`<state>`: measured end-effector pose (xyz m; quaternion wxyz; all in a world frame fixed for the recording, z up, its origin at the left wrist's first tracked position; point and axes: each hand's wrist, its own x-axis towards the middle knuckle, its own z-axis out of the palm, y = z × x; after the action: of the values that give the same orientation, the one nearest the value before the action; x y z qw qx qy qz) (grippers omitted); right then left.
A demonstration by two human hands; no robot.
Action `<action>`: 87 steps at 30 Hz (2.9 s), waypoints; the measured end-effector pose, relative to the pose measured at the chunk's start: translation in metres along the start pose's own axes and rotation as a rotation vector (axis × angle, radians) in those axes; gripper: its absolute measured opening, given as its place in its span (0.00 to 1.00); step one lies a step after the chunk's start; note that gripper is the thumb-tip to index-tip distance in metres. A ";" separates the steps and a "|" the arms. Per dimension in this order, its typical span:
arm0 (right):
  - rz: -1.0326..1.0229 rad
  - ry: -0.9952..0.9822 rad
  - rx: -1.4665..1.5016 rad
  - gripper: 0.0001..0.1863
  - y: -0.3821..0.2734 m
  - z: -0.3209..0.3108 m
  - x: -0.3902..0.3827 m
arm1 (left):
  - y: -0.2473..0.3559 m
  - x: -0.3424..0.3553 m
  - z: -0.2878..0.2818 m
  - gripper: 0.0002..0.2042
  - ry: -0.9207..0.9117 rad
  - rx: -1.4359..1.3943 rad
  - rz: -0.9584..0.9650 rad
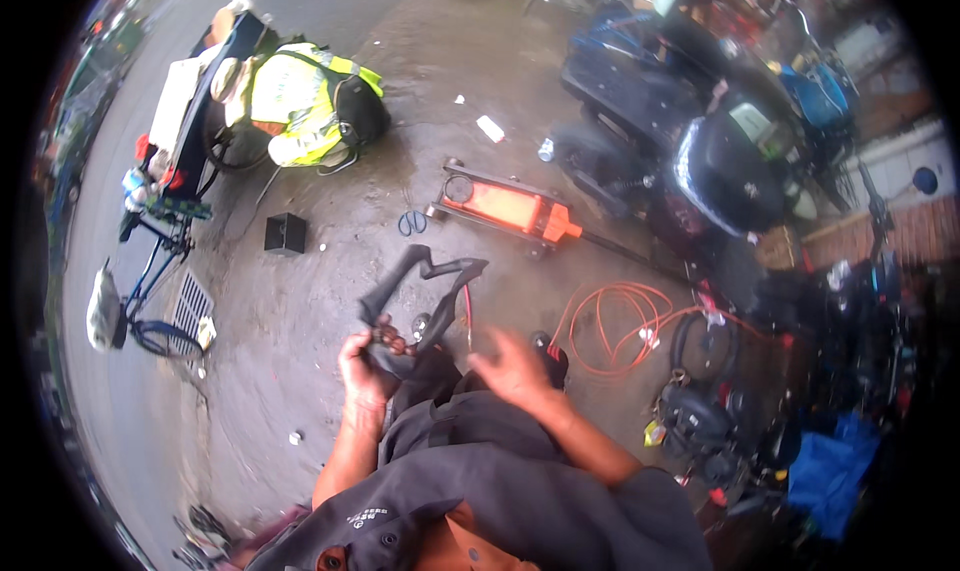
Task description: The person inflates an inner tube using an air hose nozzle, rotates it by hand, and submerges sections of the tube into a basin of water.
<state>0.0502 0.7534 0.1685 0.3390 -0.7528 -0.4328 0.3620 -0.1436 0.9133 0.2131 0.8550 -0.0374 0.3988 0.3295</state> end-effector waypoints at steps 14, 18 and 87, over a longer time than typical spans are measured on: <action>0.850 0.437 0.254 0.21 0.099 0.078 -0.117 | 0.093 0.024 0.090 0.17 -0.766 0.326 -0.158; 0.916 0.488 0.377 0.21 0.133 0.120 -0.141 | 0.076 0.031 0.097 0.17 -0.899 0.534 -0.241; 0.112 2.728 0.151 0.19 -0.227 0.105 0.037 | 0.102 0.168 0.194 0.18 -1.108 1.321 -1.035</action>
<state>-0.1168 0.8971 0.2926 0.5176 -0.5050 0.2935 -0.6252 0.0016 1.1455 0.2462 0.8075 0.4342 -0.0175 -0.3989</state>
